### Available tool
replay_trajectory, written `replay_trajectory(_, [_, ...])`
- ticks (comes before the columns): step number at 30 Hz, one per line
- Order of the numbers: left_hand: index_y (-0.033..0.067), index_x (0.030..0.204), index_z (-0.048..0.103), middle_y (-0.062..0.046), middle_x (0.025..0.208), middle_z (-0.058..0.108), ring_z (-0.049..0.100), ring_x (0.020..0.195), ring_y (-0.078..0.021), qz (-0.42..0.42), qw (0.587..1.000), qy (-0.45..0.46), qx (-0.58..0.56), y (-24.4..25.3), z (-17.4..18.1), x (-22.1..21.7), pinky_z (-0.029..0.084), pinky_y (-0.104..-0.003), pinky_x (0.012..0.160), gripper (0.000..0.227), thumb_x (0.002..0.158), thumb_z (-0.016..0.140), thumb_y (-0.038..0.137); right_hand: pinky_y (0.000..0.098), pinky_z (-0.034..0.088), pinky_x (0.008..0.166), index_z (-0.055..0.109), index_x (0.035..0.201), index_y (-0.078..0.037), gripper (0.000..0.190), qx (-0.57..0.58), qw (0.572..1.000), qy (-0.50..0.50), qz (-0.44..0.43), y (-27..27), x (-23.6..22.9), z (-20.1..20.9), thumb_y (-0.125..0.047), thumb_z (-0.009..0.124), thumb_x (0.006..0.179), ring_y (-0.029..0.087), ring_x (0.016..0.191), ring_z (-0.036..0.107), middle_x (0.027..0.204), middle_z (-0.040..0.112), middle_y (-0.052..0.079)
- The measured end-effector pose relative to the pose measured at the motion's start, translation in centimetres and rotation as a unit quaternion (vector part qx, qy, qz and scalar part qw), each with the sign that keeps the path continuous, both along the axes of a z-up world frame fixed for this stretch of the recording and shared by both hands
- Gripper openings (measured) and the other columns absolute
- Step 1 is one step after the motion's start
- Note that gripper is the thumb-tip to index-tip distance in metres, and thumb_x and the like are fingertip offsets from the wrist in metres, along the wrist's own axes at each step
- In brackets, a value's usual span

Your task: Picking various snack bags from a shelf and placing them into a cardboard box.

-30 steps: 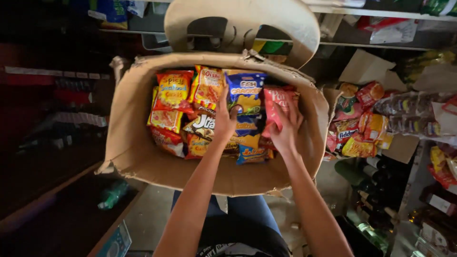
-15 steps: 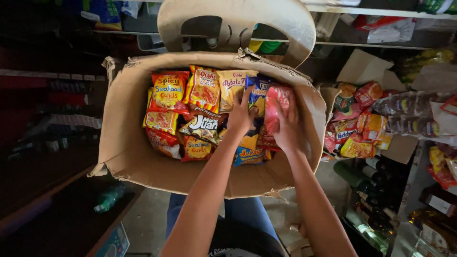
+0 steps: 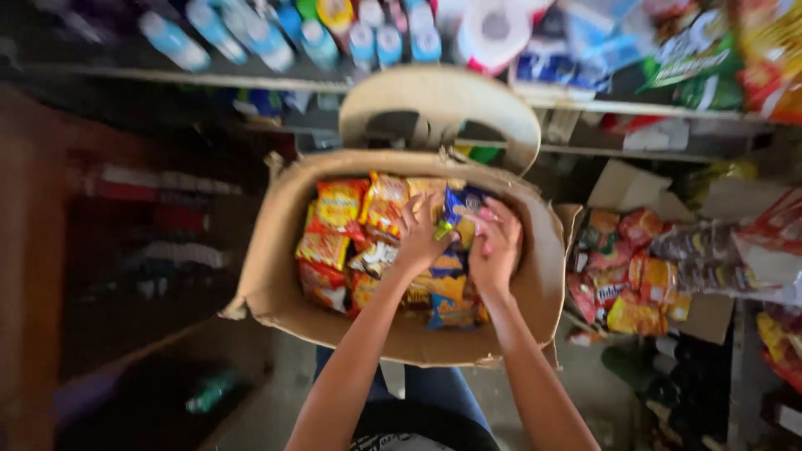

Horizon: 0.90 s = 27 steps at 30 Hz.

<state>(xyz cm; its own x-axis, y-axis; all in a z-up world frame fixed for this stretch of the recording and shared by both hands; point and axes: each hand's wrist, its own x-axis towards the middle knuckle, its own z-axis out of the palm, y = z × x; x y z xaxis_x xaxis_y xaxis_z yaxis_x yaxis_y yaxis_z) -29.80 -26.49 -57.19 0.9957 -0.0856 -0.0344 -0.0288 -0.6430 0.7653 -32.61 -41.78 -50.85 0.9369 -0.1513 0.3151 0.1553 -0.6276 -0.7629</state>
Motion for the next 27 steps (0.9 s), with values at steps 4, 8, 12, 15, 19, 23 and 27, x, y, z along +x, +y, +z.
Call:
replay_trajectory(4, [0.0201, 0.154, 0.033, -0.021, 0.158, 0.022, 0.028, 0.135, -0.0502, 0.006, 0.998, 0.052, -0.022, 3.2, 11.6, 3.1, 0.029, -0.059, 0.113, 0.090, 0.079, 0.081, 0.025, 0.0459, 0.043, 0.110, 0.076, 0.117, -0.018, 0.056, -0.015, 0.998, -0.065, 0.017, 4.9, 2.8, 7.3, 0.013, 0.056, 0.075, 0.035, 0.129, 0.051, 0.144, 0.056, 0.013])
replay_trajectory(8, [0.0158, 0.155, 0.036, -0.021, 0.155, 0.027, 0.034, 0.136, -0.0471, -0.035, 0.978, -0.202, -0.046, 6.2, 23.1, 6.0, 0.032, -0.058, 0.114, 0.085, 0.082, 0.079, 0.012, 0.0500, 0.037, 0.116, 0.074, 0.118, -0.017, 0.055, -0.040, 0.975, -0.218, 0.014, 8.8, 6.6, 15.8, 0.012, 0.058, 0.075, 0.039, 0.136, 0.045, 0.147, 0.052, 0.014])
replay_trajectory(12, [0.0161, 0.154, 0.042, -0.021, 0.155, 0.031, 0.037, 0.135, -0.0450, -0.037, 0.934, -0.353, -0.048, 9.0, 35.0, 8.9, 0.037, -0.053, 0.114, 0.080, 0.083, 0.077, 0.005, 0.0508, 0.035, 0.118, 0.075, 0.118, -0.018, 0.054, -0.061, 0.937, -0.343, 0.019, 11.4, 10.8, 26.4, 0.009, 0.060, 0.074, 0.038, 0.136, 0.045, 0.147, 0.051, 0.013])
replay_trajectory(15, [0.0113, 0.151, 0.039, -0.022, 0.155, 0.031, 0.035, 0.135, -0.0481, -0.042, 0.898, -0.438, -0.014, 11.0, 42.6, 12.1, 0.035, -0.054, 0.112, 0.080, 0.080, 0.077, 0.004, 0.0514, 0.035, 0.118, 0.074, 0.120, -0.019, 0.051, -0.085, 0.908, -0.408, 0.035, 12.7, 13.7, 35.1, 0.006, 0.061, 0.076, 0.037, 0.136, 0.046, 0.148, 0.051, 0.012])
replay_trajectory(19, [0.0134, 0.152, 0.039, -0.021, 0.154, 0.030, 0.036, 0.142, -0.0473, -0.064, 0.850, -0.521, -0.037, 13.9, 50.4, 16.2, 0.036, -0.054, 0.118, 0.078, 0.085, 0.077, 0.008, 0.0531, 0.034, 0.119, 0.072, 0.122, -0.018, 0.050, -0.118, 0.886, -0.445, 0.050, 14.3, 16.7, 43.1, 0.003, 0.062, 0.078, 0.038, 0.138, 0.043, 0.151, 0.049, 0.012])
replay_trajectory(23, [0.0050, 0.152, 0.039, -0.025, 0.155, 0.038, 0.035, 0.144, -0.0477, -0.046, 0.829, -0.556, 0.043, 16.7, 53.2, 23.6, 0.031, -0.056, 0.121, 0.067, 0.093, 0.070, 0.016, 0.0538, 0.036, 0.114, 0.069, 0.122, -0.018, 0.048, -0.158, 0.884, -0.436, 0.053, 15.5, 20.7, 47.6, 0.002, 0.062, 0.080, 0.039, 0.138, 0.040, 0.150, 0.048, 0.013])
replay_trajectory(27, [0.0018, 0.151, 0.040, -0.023, 0.153, 0.046, 0.039, 0.145, -0.0443, 0.043, 0.856, -0.474, 0.201, 19.4, 52.3, 33.0, 0.026, -0.056, 0.120, 0.062, 0.107, 0.048, 0.044, 0.0533, 0.039, 0.108, 0.066, 0.122, -0.016, 0.045, -0.176, 0.888, -0.419, 0.075, 17.1, 26.4, 48.7, -0.001, 0.063, 0.080, 0.039, 0.134, 0.044, 0.142, 0.053, 0.015])
